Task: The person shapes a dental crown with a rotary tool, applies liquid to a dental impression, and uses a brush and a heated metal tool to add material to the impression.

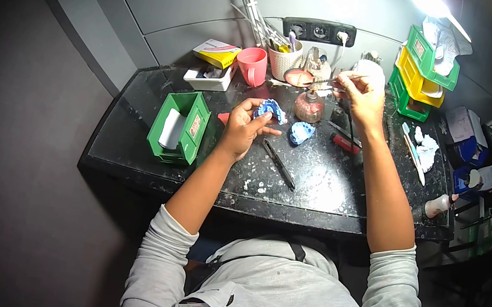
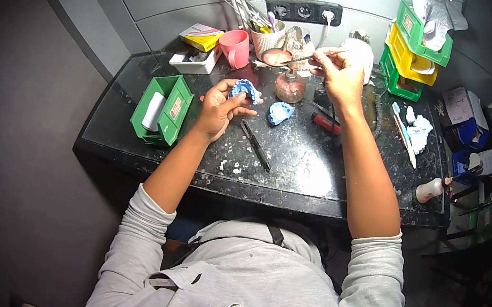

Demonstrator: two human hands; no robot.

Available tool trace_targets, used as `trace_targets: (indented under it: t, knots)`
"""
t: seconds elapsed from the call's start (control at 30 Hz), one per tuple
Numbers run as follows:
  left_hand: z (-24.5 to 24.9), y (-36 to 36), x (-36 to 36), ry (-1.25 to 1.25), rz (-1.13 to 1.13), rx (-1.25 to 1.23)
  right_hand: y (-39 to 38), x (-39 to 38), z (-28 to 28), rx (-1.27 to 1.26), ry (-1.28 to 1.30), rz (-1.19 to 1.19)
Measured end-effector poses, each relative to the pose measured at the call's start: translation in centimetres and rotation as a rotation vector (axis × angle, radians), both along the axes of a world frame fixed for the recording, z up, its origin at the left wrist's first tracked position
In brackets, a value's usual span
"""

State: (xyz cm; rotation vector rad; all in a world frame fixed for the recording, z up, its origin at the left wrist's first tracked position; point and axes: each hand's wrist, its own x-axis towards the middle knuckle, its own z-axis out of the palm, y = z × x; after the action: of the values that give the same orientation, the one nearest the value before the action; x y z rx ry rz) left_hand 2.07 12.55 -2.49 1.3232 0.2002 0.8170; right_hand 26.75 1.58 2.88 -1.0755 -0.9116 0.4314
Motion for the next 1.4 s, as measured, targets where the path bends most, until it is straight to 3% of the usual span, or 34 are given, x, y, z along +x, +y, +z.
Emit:
trace_targets:
  t: [0.23,0.4,0.7,0.87,0.93,1.0,1.07,1.13,1.27,1.4]
  knots:
    - [0.2,0.0,-0.1,-0.013,-0.004,-0.042,0.7,-0.2,0.0,-0.078,-0.015,-0.023]
    - [0.6,0.0,-0.3,-0.046,-0.016,-0.106,0.6,0.6,-0.6,-0.043,0.254,-0.027]
    - [0.0,0.6,-0.7,-0.036,-0.032,-0.22,0.4,-0.1,-0.2,-0.057,0.046,-0.013]
    - [0.7,0.8,-1.5,-0.037,-0.067,-0.461,0.4,0.1,-0.5,-0.066,0.174,-0.003]
    - [0.4,1.2,-1.7,0.02,-0.008,-0.451,0.3,0.3,-0.6,-0.071,0.226,-0.013]
    - [-0.4,3.0,-2.5,-0.149,-0.489,-0.486,0.1,0.9,-0.8,-0.064,0.288,-0.032]
    - [0.6,2.3,-3.0,-0.117,-0.481,-0.525,-0.2,1.3,-0.8,-0.056,0.29,-0.044]
    - [1.4,2.0,-3.5,-0.092,-0.708,-0.568,-0.7,1.7,-0.8,-0.115,0.271,-0.063]
    - [1.6,1.7,-3.3,0.045,-0.845,-0.485,-1.2,1.7,-1.0,-0.138,0.249,-0.109]
    - [1.8,1.0,-3.2,0.271,-0.763,-0.391,-1.1,1.6,-1.4,-0.196,0.174,-0.126]
